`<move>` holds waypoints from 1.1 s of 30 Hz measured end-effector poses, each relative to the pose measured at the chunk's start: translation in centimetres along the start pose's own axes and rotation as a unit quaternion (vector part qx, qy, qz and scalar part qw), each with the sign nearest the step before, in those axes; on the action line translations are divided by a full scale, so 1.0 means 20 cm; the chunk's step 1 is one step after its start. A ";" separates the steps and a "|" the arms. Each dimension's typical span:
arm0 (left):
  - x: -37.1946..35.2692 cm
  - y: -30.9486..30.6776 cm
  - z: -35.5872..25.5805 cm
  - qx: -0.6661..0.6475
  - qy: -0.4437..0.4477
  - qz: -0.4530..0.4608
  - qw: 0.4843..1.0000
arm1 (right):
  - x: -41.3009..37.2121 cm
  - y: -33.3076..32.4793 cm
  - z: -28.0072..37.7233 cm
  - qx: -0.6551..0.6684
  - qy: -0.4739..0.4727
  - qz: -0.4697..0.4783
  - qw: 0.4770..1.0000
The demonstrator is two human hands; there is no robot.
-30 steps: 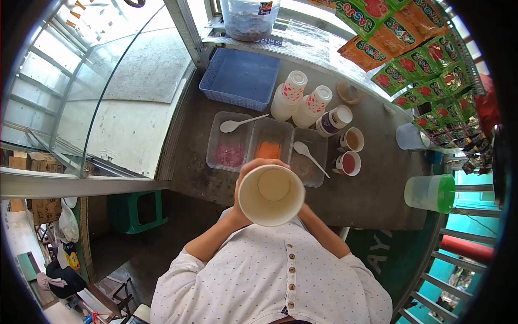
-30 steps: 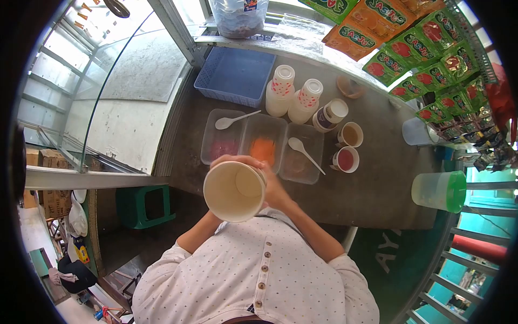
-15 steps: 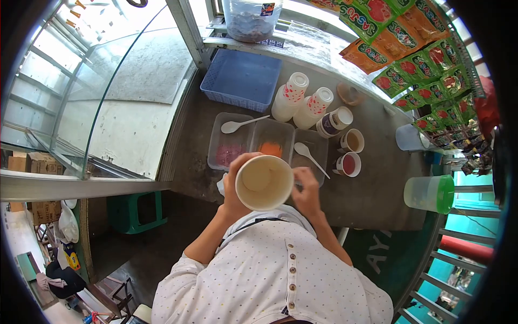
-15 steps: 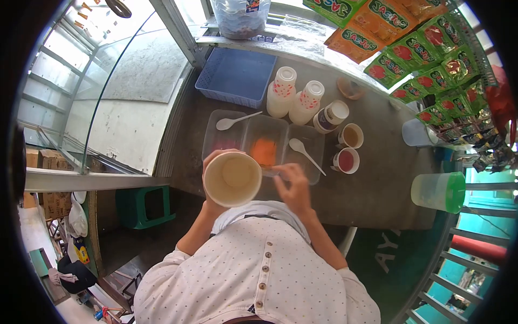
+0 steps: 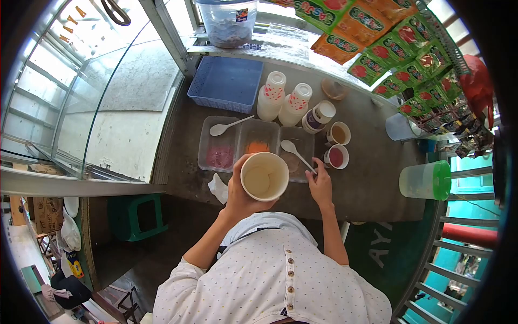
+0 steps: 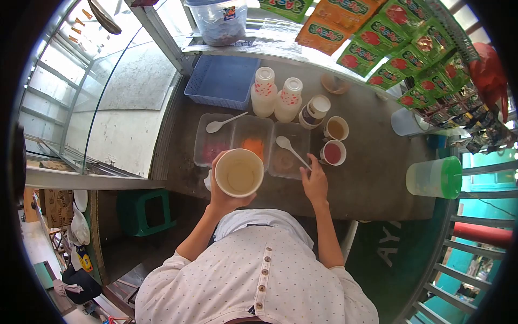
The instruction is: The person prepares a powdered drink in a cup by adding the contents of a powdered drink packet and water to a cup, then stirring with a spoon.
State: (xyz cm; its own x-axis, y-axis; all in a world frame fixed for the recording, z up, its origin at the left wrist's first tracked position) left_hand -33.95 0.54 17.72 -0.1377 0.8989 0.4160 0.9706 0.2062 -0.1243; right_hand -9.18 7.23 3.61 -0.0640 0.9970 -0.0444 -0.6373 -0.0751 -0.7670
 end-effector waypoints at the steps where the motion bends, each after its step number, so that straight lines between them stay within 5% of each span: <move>1: -0.01 0.02 0.01 -0.017 -0.004 0.002 1.000 | 0.01 0.00 -0.01 0.002 0.013 0.020 1.000; 7: -0.12 0.13 0.04 0.030 -0.020 -0.037 0.999 | 0.04 -0.01 0.02 0.006 -0.055 0.043 0.998; 8: -0.14 0.17 0.07 -0.072 -0.018 -0.063 0.995 | 0.04 -0.05 0.06 0.009 -0.118 -0.009 0.993; 12: -0.20 0.28 0.00 -0.076 0.008 -0.084 0.994 | 0.07 -0.03 0.00 0.009 -0.110 0.064 0.992; 14: -0.22 0.34 -0.08 0.145 0.019 -0.060 0.987 | 0.06 -0.04 0.00 0.011 -0.121 0.077 0.990; 15: -0.23 0.37 -0.09 0.149 0.024 -0.065 0.986 | 0.06 -0.05 -0.01 0.013 -0.129 0.077 0.989; 17: -0.24 0.37 -0.04 0.045 -0.014 -0.124 0.991 | 0.06 -0.08 0.01 0.052 -0.161 0.047 0.984; 26: -0.21 0.50 0.00 0.011 0.017 -0.027 0.999 | 0.10 -0.10 0.02 0.323 -0.121 0.034 0.938; 33: -0.19 0.45 0.06 0.037 0.045 -0.012 0.998 | 0.09 -0.21 0.07 0.279 -0.162 -0.088 0.942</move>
State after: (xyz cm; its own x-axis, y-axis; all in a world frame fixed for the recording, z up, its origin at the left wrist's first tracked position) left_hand -25.00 -0.58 13.91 -0.1383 0.8555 0.4990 0.9498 0.2572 -0.1779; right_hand -7.70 9.35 7.67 -0.0927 0.9428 0.3203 -0.9590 0.0019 -0.2833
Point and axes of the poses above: each hand's wrist, its own x-axis towards the middle knuckle, its own y-axis out of the palm, z = x × y, the point moved 10 cm from there along x, towards the middle knuckle, and after that the axes turned 4 degrees about -x, right-handed, at the moved point
